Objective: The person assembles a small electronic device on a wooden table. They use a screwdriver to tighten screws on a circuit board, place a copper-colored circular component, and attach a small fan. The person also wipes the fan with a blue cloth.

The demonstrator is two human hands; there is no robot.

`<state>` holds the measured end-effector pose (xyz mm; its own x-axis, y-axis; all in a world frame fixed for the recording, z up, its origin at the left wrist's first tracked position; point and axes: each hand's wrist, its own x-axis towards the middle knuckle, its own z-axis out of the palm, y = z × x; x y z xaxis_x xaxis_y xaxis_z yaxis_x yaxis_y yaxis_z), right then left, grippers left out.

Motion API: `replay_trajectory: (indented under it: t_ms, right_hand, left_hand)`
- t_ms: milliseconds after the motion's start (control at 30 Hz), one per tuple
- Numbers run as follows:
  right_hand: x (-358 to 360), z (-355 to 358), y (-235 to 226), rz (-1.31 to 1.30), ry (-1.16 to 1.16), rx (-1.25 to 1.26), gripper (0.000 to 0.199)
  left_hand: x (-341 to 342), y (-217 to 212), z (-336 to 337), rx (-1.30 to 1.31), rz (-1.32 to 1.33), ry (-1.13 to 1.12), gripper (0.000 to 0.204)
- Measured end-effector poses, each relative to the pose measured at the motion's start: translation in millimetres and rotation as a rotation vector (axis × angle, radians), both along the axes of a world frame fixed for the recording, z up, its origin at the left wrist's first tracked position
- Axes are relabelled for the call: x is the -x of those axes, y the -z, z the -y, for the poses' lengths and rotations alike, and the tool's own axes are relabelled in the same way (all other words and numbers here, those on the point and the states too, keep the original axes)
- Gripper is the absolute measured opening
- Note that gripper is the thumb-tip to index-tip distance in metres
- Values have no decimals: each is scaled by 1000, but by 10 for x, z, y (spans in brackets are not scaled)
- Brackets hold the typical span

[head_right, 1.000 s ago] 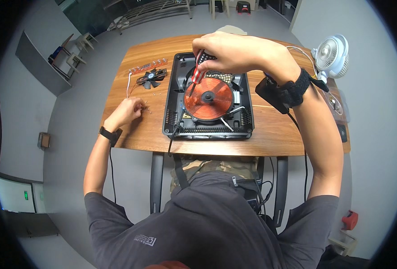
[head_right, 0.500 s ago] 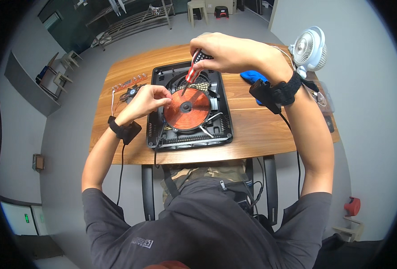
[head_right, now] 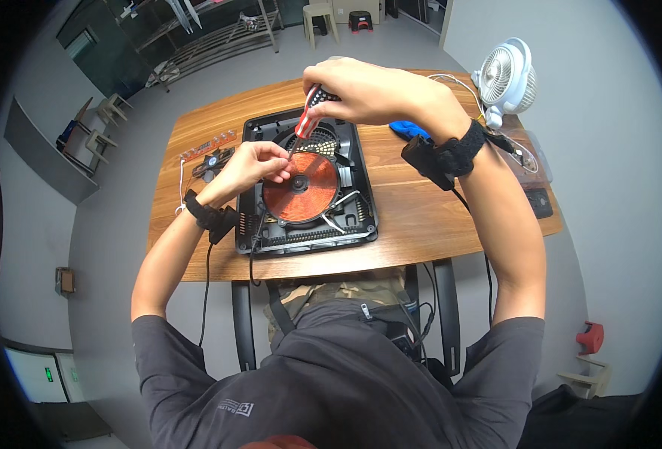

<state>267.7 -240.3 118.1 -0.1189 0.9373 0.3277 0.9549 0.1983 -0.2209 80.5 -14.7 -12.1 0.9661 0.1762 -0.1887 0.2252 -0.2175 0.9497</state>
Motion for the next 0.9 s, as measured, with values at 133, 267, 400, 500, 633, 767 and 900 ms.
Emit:
replay_trajectory:
  t_ms: [133,267,400,500,633,767,900]
  right_hand:
    - [-6,-3,4,18,17,-26,34]
    - [-7,-26,-7,-44,11,-16,34]
    - [-29,-37,1,-42,14,-50,34]
    - [-81,-44,17,-62,18,-93,33]
    - [22,2,-115,-112,82,-62,35]
    - [35,-25,-125,-102,87,-85,38]
    - [-8,-62,-81,-98,86,-122,38]
  left_hand:
    - [22,-88,40,73,13,-47,18]
    - [48,-95,7,123,39,-76,18]
    - [81,-157,13,155,53,-88,19]
    - [124,-155,-64,227,89,-93,19]
    - [166,-134,-175,421,125,-134,18]
    - [176,-106,-230,551,123,-155,18]
    - [183,-20,-252,642,150,-149,26]
